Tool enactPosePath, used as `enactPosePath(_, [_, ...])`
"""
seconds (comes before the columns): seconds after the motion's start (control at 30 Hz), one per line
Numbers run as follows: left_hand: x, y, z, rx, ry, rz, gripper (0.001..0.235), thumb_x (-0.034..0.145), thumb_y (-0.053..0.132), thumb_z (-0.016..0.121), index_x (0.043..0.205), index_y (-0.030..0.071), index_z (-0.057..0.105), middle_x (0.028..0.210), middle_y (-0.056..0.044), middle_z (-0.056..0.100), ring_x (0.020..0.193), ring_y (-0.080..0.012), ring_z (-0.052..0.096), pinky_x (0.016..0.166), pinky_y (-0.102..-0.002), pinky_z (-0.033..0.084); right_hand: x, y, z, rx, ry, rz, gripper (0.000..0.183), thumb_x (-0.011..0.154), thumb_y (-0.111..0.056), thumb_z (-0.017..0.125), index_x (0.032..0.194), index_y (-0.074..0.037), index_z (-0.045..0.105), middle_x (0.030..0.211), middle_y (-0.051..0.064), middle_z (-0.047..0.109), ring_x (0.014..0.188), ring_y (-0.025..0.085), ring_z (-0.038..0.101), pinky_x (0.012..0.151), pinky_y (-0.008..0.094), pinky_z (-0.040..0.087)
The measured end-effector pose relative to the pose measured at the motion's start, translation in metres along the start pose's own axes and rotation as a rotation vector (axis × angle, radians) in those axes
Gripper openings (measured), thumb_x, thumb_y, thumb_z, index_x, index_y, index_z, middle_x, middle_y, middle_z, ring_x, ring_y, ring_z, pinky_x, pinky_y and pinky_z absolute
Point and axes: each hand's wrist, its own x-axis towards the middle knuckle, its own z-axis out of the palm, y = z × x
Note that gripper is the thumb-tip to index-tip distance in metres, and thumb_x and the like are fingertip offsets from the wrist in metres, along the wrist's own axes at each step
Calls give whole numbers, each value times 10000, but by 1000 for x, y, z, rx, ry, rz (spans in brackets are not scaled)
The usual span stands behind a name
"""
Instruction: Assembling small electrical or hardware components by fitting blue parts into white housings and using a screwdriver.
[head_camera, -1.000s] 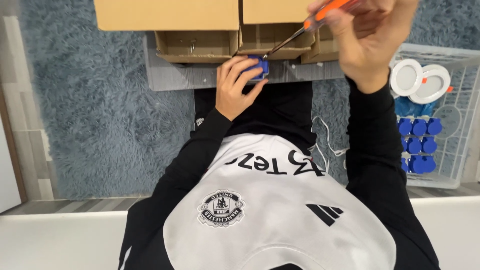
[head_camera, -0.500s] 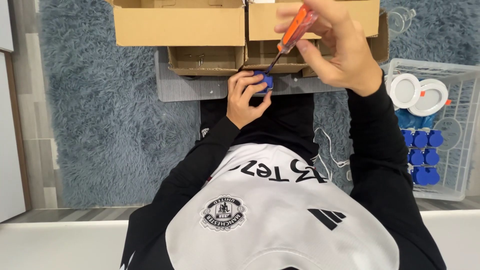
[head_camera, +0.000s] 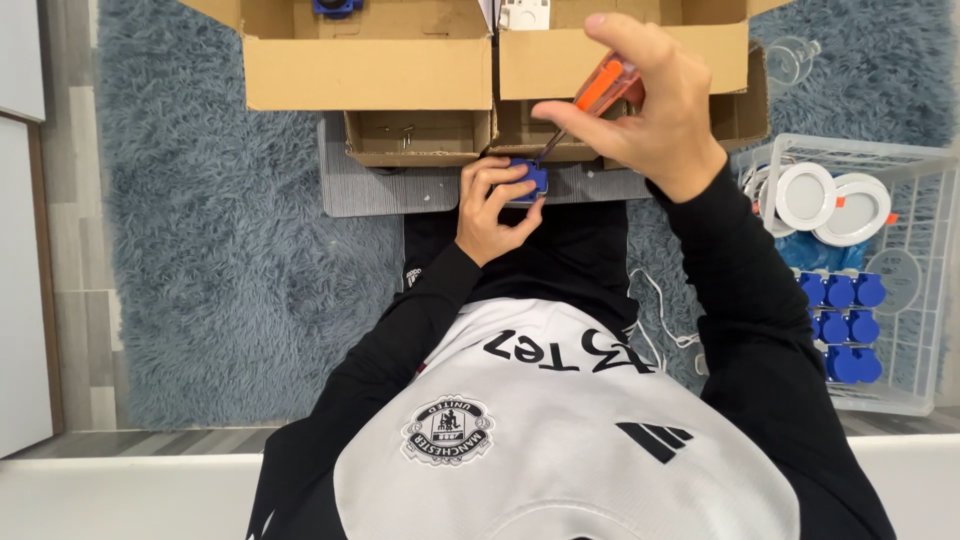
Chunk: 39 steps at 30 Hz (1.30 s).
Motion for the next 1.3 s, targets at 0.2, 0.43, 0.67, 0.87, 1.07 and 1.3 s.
enactPosePath(0.2, [-1,-2,0,-29,3,-8,350,784,37,924,1082,105,753,1217,-25,674,1233,-323,620,1098,-462,568,41,-35,-37,246,-271,8,583,1024,118,855,1523,45,561,1558,261,485,1367,439,604,1156,509,545])
enactPosePath(0.43, [-2,-3,1,-25,2,-11,363,792,42,930,1100,115,752,1229,-17,675,1246,-320,617,1114,-457,562,40,-28,-49,550,-481,140,744,1038,204,702,1663,-59,396,1422,222,685,1174,295,763,1095,380,649])
enactPosePath(0.67, [-5,-5,2,-26,6,-10,352,791,56,931,1092,113,759,1223,-16,676,1247,-316,620,1118,-458,561,24,-12,-15,19,-145,-71,653,973,-52,1148,1449,48,712,1000,122,654,771,220,551,655,338,447])
enactPosePath(0.87, [-4,-6,1,-31,4,-6,351,792,59,932,1094,112,762,1229,-18,681,1254,-315,621,1120,-460,562,23,-14,-10,-121,-47,-113,708,966,-257,1166,1413,41,705,1050,136,693,742,216,551,640,335,473])
enactPosePath(1.07, [-7,-8,1,4,-9,42,427,817,118,977,1167,136,734,1303,-14,651,1291,-313,611,1140,-454,563,44,-29,-50,503,-489,124,771,975,212,648,1651,-37,373,1547,239,553,1357,350,686,1155,429,596])
enactPosePath(1.3, [-12,-13,7,151,-32,103,580,808,265,1061,1252,174,701,1381,-4,612,1321,-294,576,1165,-456,523,43,-27,-36,234,-294,13,663,987,54,1000,1540,42,635,1116,155,742,909,232,686,808,329,552])
